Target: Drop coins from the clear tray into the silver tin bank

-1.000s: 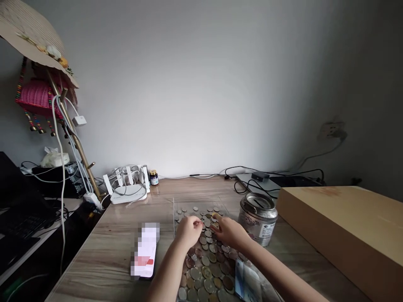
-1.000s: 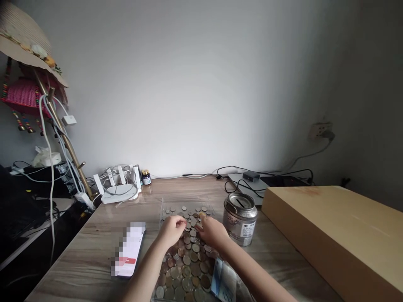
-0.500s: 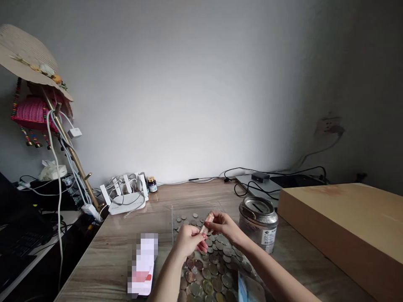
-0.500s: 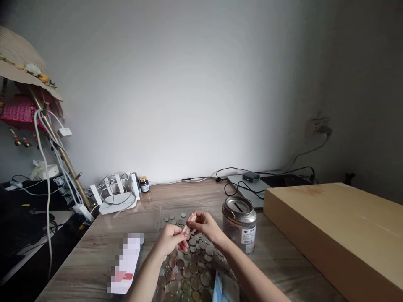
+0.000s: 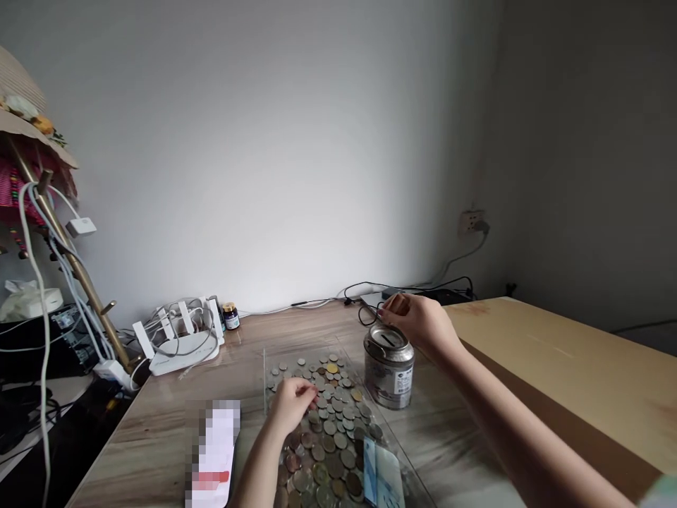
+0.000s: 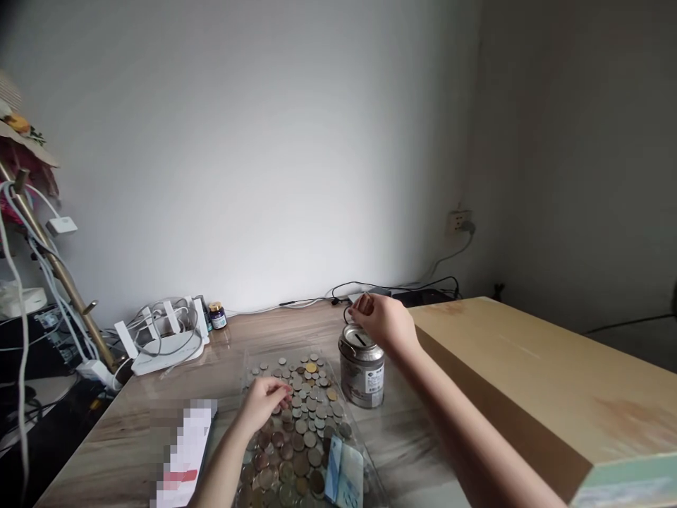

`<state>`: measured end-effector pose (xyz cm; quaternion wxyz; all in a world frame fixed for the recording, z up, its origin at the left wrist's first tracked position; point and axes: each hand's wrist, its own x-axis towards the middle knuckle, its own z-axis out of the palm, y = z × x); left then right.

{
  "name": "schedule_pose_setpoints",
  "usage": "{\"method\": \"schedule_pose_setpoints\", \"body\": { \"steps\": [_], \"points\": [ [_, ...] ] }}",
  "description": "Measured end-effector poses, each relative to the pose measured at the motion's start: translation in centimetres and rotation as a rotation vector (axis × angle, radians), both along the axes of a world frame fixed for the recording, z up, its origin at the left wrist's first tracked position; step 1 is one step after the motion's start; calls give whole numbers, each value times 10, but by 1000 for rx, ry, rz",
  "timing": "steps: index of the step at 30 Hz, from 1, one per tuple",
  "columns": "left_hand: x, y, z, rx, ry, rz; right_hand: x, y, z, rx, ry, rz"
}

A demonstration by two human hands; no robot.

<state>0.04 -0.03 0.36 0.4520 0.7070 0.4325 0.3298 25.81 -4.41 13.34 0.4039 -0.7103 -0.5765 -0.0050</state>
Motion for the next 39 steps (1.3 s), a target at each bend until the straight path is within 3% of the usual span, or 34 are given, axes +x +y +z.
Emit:
{"method": "schedule_pose_setpoints", "body": {
  "steps": [4, 7, 15, 21, 30, 36, 39],
  "points": [
    [-2, 2, 0, 65, 112, 71, 24, 17, -3, -273, -165, -45],
    [-4, -1, 2, 79, 170, 79, 20, 22, -8, -373, -233, -79],
    [-6, -8, 5, 126, 244, 3, 2, 25, -2, -408, -367, -105],
    [-7, -9, 7, 168, 229, -11, 17, 39, -7, -460, -371, 42],
    [-7, -13, 10, 221, 251, 12, -9, 21, -8, -398, -432, -132],
    [-7, -14, 13, 251, 241, 58, 2, -7, -15, -4, -416, -10],
    [-7, -16, 15, 274, 236, 50, 13, -11, -25, -16, -478, 107]
  ]
}}
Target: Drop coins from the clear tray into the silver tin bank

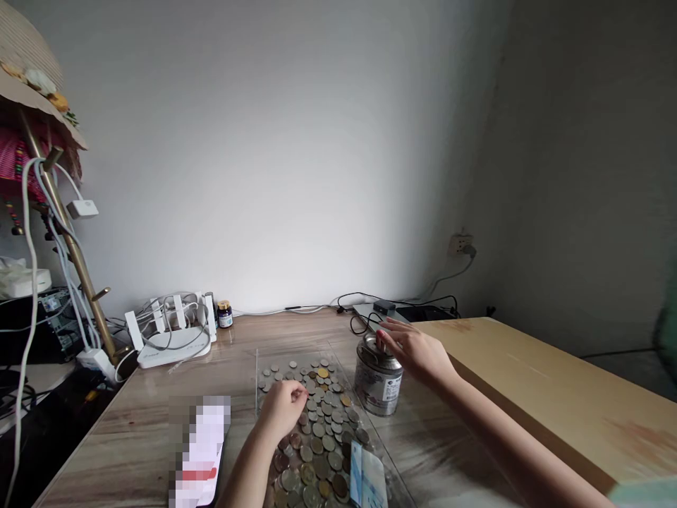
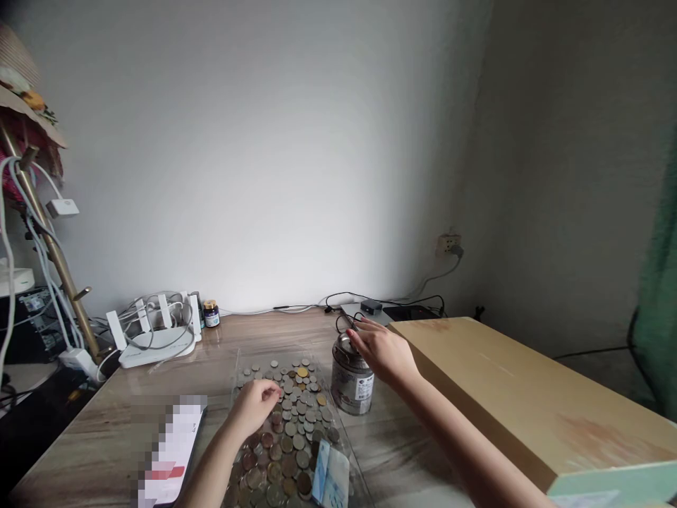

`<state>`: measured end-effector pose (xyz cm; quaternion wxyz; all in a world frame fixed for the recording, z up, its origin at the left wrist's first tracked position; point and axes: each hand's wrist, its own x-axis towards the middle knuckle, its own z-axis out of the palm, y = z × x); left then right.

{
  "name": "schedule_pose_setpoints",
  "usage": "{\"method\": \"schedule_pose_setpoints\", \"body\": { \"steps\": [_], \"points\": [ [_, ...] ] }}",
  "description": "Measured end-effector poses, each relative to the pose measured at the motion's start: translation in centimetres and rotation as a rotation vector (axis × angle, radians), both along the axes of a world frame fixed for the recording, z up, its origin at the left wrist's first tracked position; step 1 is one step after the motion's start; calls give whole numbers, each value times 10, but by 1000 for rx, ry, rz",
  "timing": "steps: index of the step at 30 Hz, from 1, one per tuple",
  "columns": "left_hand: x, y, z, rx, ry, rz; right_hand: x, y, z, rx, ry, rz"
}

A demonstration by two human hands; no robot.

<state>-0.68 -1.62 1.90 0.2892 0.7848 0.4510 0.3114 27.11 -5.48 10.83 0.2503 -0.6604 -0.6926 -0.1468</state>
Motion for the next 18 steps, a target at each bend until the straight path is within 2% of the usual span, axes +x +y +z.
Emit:
{"method": "schedule_pose_setpoints", "body": {
  "steps": [5, 8, 14, 16, 18],
  "points": [
    [-2, -1, 2, -9, 13, 3, 17, 4, -23, 109, -60, 38],
    [-2, 0, 1, -21, 16, 0, 20, 3, -33, 67, -85, 36],
    [-1, 0, 1, -19, 33, 7, 7, -12, -35, 170, -89, -5],
    [-1, 0, 1, -28, 40, 10, -10, -24, -38, 229, -83, 89],
    [-1, 0, 1, -30, 42, 3, -34, -38, -45, 136, -82, 272]
  ]
}}
